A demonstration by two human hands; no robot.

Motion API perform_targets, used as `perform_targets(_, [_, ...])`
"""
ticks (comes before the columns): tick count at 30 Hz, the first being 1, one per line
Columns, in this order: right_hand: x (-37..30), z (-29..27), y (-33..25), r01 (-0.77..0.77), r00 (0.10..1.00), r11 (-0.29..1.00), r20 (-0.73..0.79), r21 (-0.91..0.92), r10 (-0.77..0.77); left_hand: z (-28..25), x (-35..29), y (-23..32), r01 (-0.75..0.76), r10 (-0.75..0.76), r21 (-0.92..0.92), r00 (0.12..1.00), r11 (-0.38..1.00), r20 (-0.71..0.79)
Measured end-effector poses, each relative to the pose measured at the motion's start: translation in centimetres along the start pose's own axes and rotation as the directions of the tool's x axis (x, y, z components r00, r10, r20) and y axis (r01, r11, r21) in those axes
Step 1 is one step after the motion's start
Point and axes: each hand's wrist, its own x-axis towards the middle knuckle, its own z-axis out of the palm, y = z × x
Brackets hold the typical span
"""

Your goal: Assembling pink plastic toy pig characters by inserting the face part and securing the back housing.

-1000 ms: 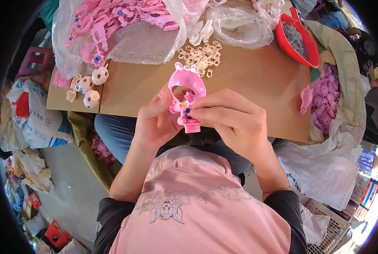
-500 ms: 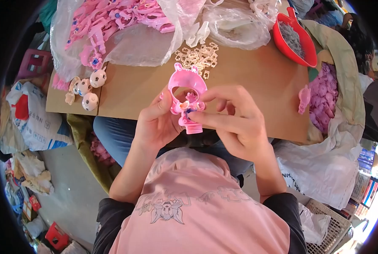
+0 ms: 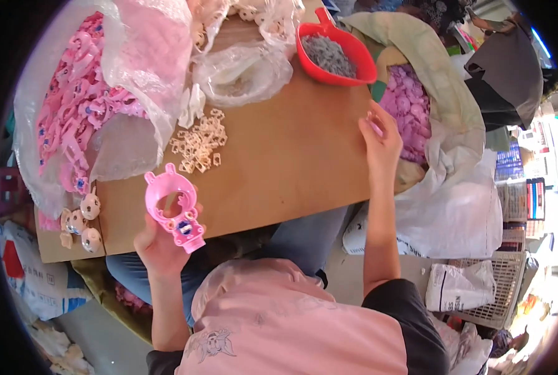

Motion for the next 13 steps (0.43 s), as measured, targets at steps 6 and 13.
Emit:
perform_targets(6, [4.9, 1.7, -1.9, -0.176, 0.982, 0.966, 0.107, 0.191, 0.158, -0.1, 0.8, 0.3, 0.002, -0.003, 0.025, 1.000, 1.000, 0.020])
perform_targets(13, [15.4, 6.8, 4.5, 0.220, 0.923, 0.837, 0.386, -0.500, -0.012, 0.2, -0.2, 1.3, -0.040, 0.047, 0.095, 0.996, 0.995, -0.079])
